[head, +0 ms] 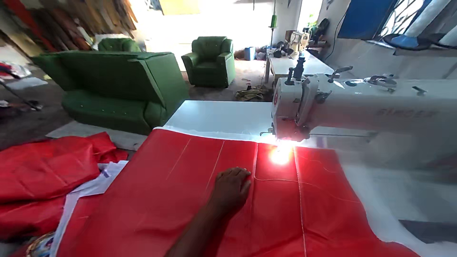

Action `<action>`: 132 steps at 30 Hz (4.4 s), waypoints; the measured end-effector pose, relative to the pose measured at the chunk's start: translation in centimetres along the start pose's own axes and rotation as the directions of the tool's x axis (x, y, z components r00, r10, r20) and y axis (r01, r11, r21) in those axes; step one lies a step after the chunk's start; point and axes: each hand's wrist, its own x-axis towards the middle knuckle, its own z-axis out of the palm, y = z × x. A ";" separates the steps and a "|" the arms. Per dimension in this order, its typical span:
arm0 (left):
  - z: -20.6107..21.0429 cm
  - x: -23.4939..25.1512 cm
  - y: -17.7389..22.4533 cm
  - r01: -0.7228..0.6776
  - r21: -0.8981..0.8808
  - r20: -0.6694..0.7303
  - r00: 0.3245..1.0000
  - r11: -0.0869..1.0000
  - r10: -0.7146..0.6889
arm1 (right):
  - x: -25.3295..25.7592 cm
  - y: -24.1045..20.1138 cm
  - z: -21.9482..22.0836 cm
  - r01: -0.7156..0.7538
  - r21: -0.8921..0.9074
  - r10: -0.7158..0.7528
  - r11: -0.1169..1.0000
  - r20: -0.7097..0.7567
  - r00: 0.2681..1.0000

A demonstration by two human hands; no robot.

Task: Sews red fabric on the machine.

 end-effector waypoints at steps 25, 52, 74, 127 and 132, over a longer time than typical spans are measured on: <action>4.1 -1.2 1.4 0.057 0.062 -0.373 0.927 0.996 -0.030 | 11.4 -31.3 4.1 -0.069 0.766 -0.442 0.639 0.439 0.783; 6.0 -2.5 1.2 0.015 0.132 -0.583 0.809 0.991 0.066 | 13.5 -33.1 7.4 0.809 0.497 -0.910 0.313 -0.086 0.405; -2.4 1.1 2.5 0.135 0.128 -0.017 0.991 0.983 -0.134 | 13.3 -30.0 6.3 0.316 0.048 -0.315 0.948 -0.032 0.949; -4.2 4.6 1.6 0.128 0.241 0.348 0.914 0.962 -0.209 | 9.3 -22.6 5.6 0.661 -0.150 -0.672 0.736 -0.290 0.682; -4.1 6.0 1.2 0.239 0.093 0.185 0.950 0.967 -0.252 | 10.5 -23.0 10.5 0.743 0.028 -0.703 0.668 -0.302 0.643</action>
